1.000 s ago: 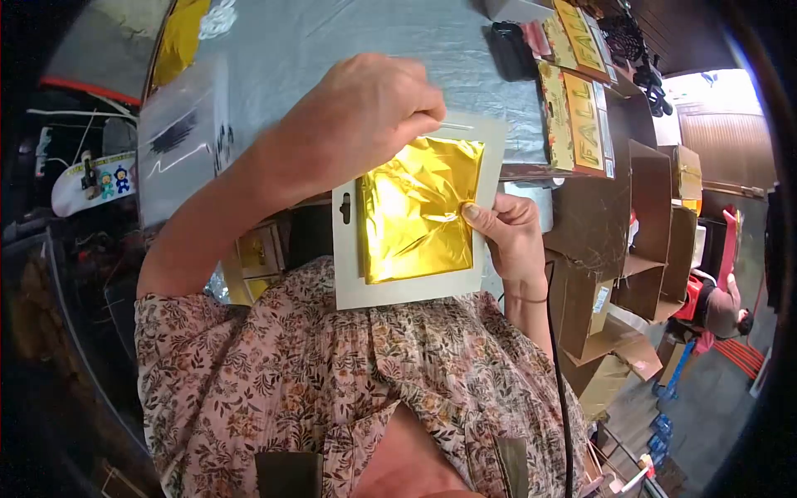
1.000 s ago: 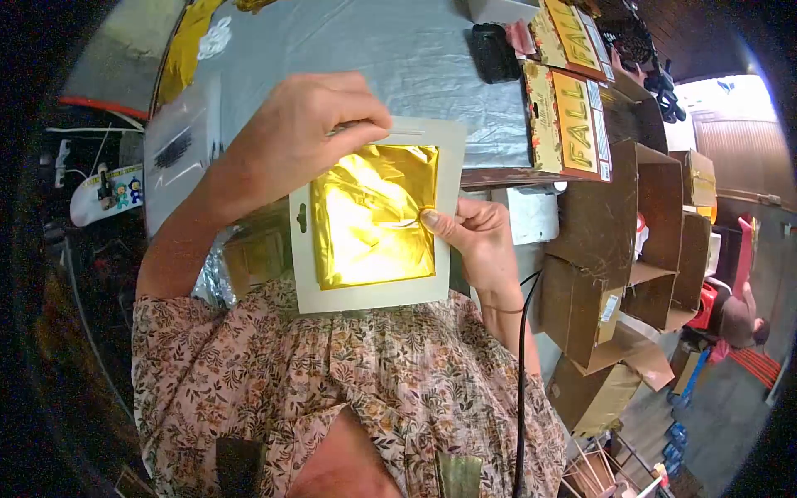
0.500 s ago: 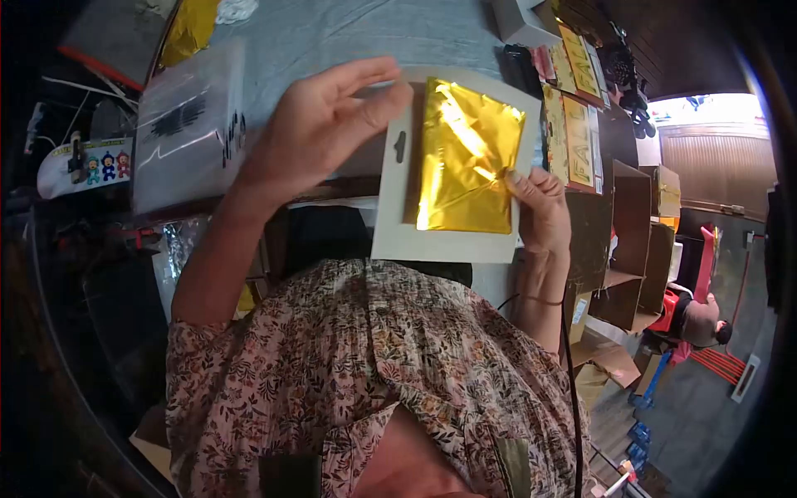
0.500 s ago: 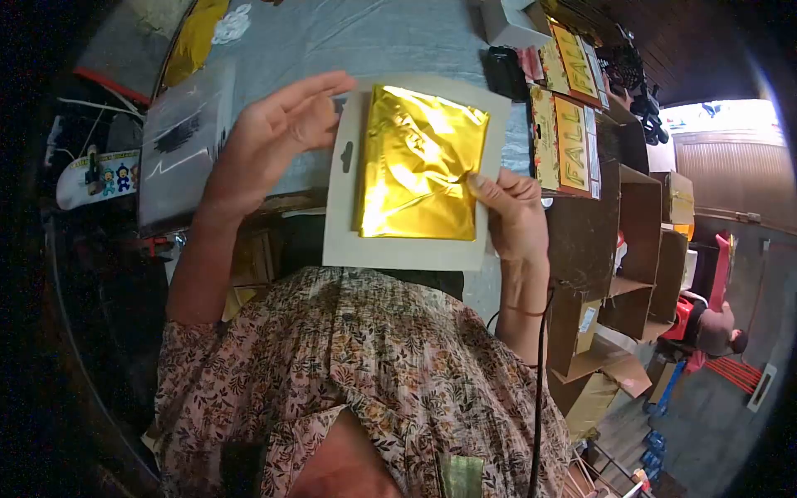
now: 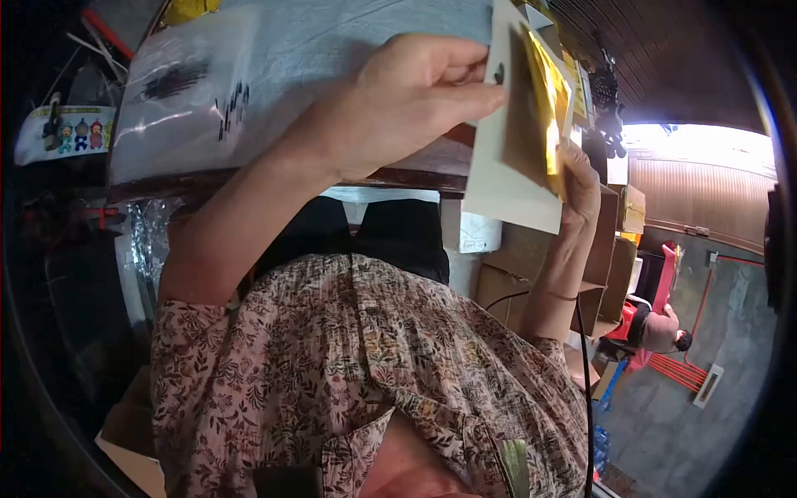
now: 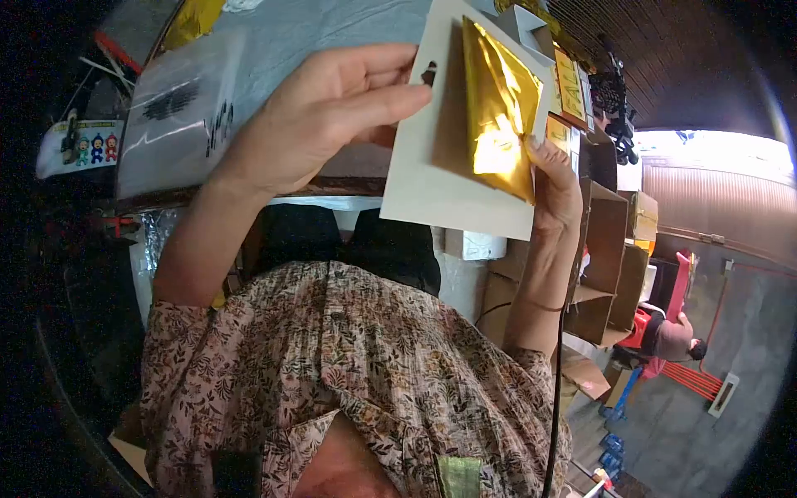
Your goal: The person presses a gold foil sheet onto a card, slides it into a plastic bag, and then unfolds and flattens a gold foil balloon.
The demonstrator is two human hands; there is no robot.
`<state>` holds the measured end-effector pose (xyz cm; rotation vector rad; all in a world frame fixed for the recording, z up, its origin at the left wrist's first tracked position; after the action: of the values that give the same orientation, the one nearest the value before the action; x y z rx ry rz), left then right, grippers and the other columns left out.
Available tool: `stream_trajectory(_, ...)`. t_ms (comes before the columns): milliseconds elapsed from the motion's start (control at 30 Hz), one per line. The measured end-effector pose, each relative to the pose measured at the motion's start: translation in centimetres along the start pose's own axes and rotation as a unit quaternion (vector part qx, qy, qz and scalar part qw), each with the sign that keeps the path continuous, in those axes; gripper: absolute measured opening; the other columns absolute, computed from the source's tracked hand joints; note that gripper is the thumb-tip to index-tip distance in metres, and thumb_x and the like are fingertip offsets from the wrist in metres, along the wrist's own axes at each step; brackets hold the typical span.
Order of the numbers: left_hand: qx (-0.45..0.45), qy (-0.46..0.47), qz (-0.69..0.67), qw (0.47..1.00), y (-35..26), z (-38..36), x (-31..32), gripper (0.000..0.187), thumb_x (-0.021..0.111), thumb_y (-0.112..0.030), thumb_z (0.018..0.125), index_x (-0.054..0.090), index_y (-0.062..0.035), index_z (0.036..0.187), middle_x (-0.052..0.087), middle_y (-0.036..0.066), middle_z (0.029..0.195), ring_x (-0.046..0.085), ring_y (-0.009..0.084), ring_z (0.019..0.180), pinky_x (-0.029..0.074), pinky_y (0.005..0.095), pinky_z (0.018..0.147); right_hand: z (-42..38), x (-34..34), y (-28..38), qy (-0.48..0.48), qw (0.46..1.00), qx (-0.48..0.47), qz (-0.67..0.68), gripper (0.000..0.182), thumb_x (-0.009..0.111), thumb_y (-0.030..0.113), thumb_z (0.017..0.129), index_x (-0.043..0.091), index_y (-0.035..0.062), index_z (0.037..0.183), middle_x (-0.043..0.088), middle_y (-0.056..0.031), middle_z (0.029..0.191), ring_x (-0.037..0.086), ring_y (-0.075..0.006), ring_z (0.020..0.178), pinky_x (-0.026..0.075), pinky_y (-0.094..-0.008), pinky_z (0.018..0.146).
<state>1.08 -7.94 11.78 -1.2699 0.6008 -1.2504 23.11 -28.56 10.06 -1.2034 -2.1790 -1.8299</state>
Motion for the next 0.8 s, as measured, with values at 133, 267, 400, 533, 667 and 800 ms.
stream_trajectory(133, -0.006, 0.019, 0.061, 0.998, -0.9, 0.6, 0.0, 0.028, 0.059, -0.019, 0.103, 0.060, 0.0038, 0.119, 0.067, 0.005, 0.104, 0.064, 0.0093, 0.095, 0.052, 0.0265, 0.083, -0.2, 1.1, 1.4, 0.021, 0.999, -0.018, 0.022, 0.040, 0.068, 0.012, 0.094, 0.061, -0.0061, 0.129, 0.072, -0.0153, 0.116, 0.073, -0.0228, 0.098, 0.060, -0.0357, 0.089)
stream_trajectory(267, -0.019, 0.043, 0.066, 0.997, -1.8, 0.9, 0.1, 0.041, 0.059, -0.018, 0.104, 0.056, 0.0058, 0.137, 0.070, 0.009, 0.118, 0.067, 0.0129, 0.106, 0.054, 0.0280, 0.092, 0.1, 1.8, 2.7, 0.088, 0.995, -0.007, 0.048, 0.043, 0.064, 0.007, 0.094, 0.057, -0.0069, 0.133, 0.071, -0.0173, 0.118, 0.073, -0.0251, 0.104, 0.060, -0.0388, 0.095)
stream_trajectory(400, 0.056, -0.005, 0.076, 0.996, 0.0, 0.7, -0.6, 0.022, 0.066, -0.016, 0.095, 0.065, 0.0053, 0.092, 0.067, 0.007, 0.082, 0.063, 0.0108, 0.078, 0.052, 0.0298, 0.072, 0.5, -1.2, 3.2, -0.074, 0.963, -0.104, -0.239, 0.030, 0.074, 0.010, 0.090, 0.071, -0.0015, 0.117, 0.074, -0.0069, 0.106, 0.070, -0.0139, 0.089, 0.056, -0.0277, 0.077)
stream_trajectory(533, -0.044, -0.003, -0.003, 0.999, 1.7, -1.9, -2.1, 0.031, 0.061, -0.010, 0.101, 0.061, 0.0058, 0.128, 0.070, 0.010, 0.117, 0.067, 0.0153, 0.104, 0.054, 0.0322, 0.095, -0.5, 5.2, 0.3, -0.105, 0.945, -0.134, -0.280, 0.010, 0.071, 0.008, 0.093, 0.077, 0.0002, 0.096, 0.074, -0.0036, 0.083, 0.062, -0.0090, 0.066, 0.046, -0.0242, 0.062)
stream_trajectory(667, -0.123, -0.033, 0.014, 0.992, 2.2, -4.8, -2.9, 0.033, 0.059, -0.009, 0.102, 0.058, 0.0051, 0.132, 0.070, 0.008, 0.118, 0.066, 0.0135, 0.104, 0.055, 0.0306, 0.093, 0.1, 2.0, -3.2, -0.081, 0.962, -0.077, -0.251, 0.015, 0.073, 0.008, 0.093, 0.076, -0.0039, 0.101, 0.076, -0.0067, 0.093, 0.067, -0.0100, 0.078, 0.050, -0.0246, 0.070)
stream_trajectory(800, -0.202, -0.052, -0.028, 0.978, 3.1, -7.0, -3.2, 0.033, 0.056, -0.007, 0.104, 0.055, 0.0034, 0.135, 0.068, 0.005, 0.119, 0.064, 0.0081, 0.106, 0.054, 0.0275, 0.090, 0.4, 2.1, -5.8, -0.050, 0.976, -0.048, -0.206, 0.016, 0.075, 0.006, 0.092, 0.077, -0.0041, 0.103, 0.077, -0.0085, 0.095, 0.068, -0.0100, 0.079, 0.052, -0.0244, 0.072)
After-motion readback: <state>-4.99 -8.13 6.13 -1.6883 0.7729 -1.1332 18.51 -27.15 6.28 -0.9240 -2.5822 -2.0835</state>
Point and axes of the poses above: each hand's wrist, its own z-axis towards the middle knuckle, its own x-axis out of the palm, y = z × x, the point moved 2 cm from there along z, towards the middle knuckle
